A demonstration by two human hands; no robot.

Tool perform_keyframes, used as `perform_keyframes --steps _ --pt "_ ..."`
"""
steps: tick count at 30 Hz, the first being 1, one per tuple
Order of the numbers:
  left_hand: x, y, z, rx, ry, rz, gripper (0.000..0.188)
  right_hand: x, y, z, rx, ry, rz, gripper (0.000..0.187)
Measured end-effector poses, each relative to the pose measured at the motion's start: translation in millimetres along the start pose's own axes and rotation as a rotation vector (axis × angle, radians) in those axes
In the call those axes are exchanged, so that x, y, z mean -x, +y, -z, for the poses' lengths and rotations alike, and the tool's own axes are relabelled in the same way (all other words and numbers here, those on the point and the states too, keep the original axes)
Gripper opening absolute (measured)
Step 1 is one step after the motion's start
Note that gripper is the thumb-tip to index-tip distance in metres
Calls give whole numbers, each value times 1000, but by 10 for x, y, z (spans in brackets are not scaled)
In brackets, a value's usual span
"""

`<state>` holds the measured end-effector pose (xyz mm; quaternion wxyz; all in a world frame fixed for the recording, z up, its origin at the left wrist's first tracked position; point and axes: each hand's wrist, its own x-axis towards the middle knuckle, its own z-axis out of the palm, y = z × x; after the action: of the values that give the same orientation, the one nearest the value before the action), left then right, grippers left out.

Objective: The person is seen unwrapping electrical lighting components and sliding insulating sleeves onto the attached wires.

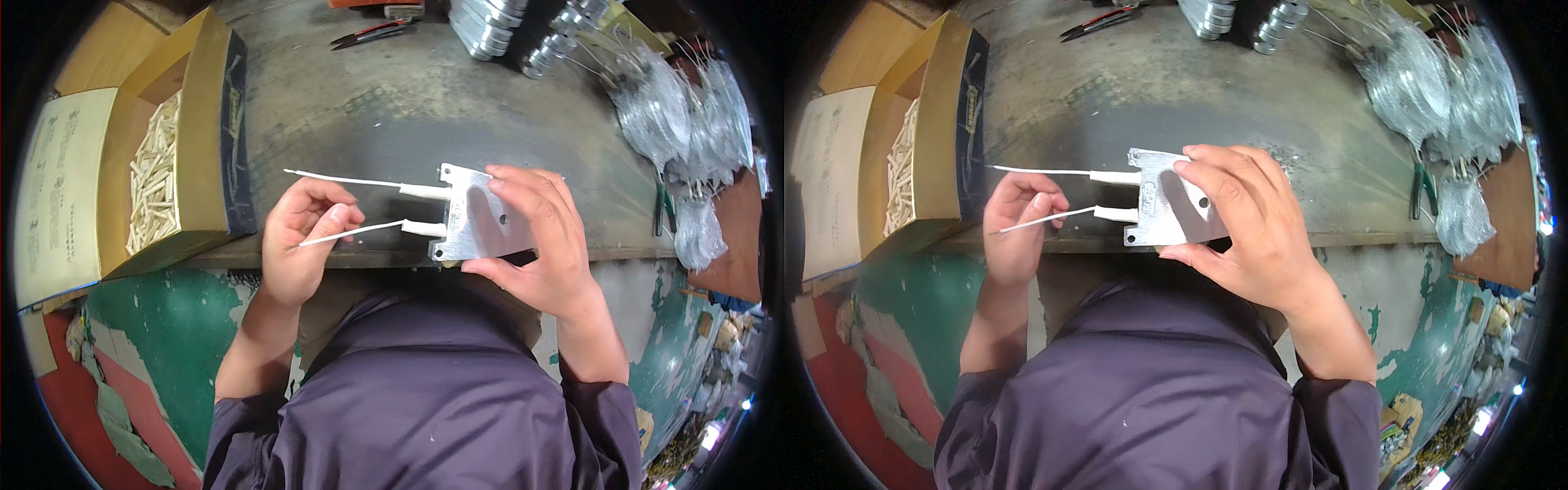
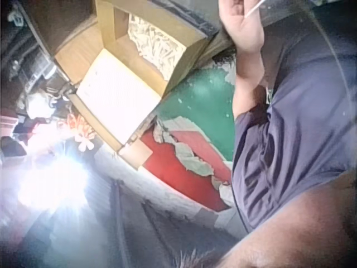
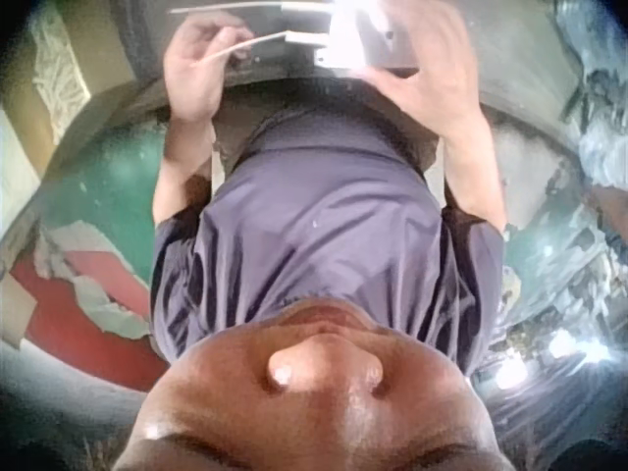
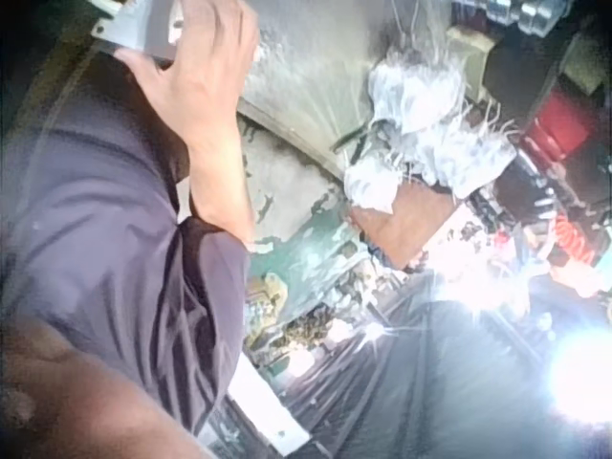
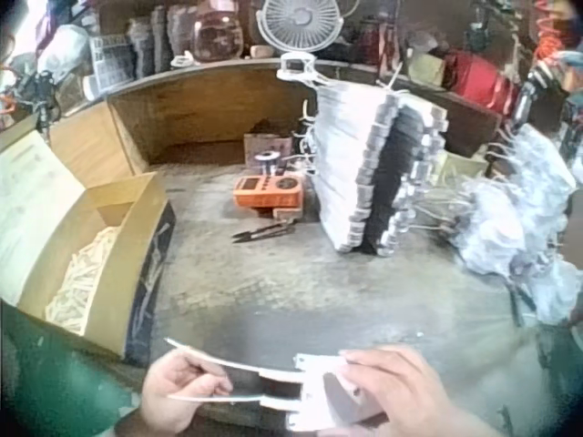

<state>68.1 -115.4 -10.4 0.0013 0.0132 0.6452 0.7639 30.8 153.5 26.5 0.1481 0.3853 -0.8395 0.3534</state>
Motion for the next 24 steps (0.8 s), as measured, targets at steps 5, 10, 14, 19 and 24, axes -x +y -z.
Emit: perform_keyframes --steps 5,10,14,19,24 --pt "-37 20 -63 -97 -52 6 7 194 -75 80 -739 135 -370 72" --pt "1 -4 -53 -110 -72 -5 7 184 -27 183 -1644 158 -597 82" --pt "-7 -13 -67 -140 -82 -42 8 213 -24 221 -1801 184 -611 82" --pt "-19 -1 -101 -136 -48 -51 8 241 16 294 -1176 279 -457 66" --pt "15 -63 -13 -158 -129 -149 12 321 537 604 480 422 -198 48"
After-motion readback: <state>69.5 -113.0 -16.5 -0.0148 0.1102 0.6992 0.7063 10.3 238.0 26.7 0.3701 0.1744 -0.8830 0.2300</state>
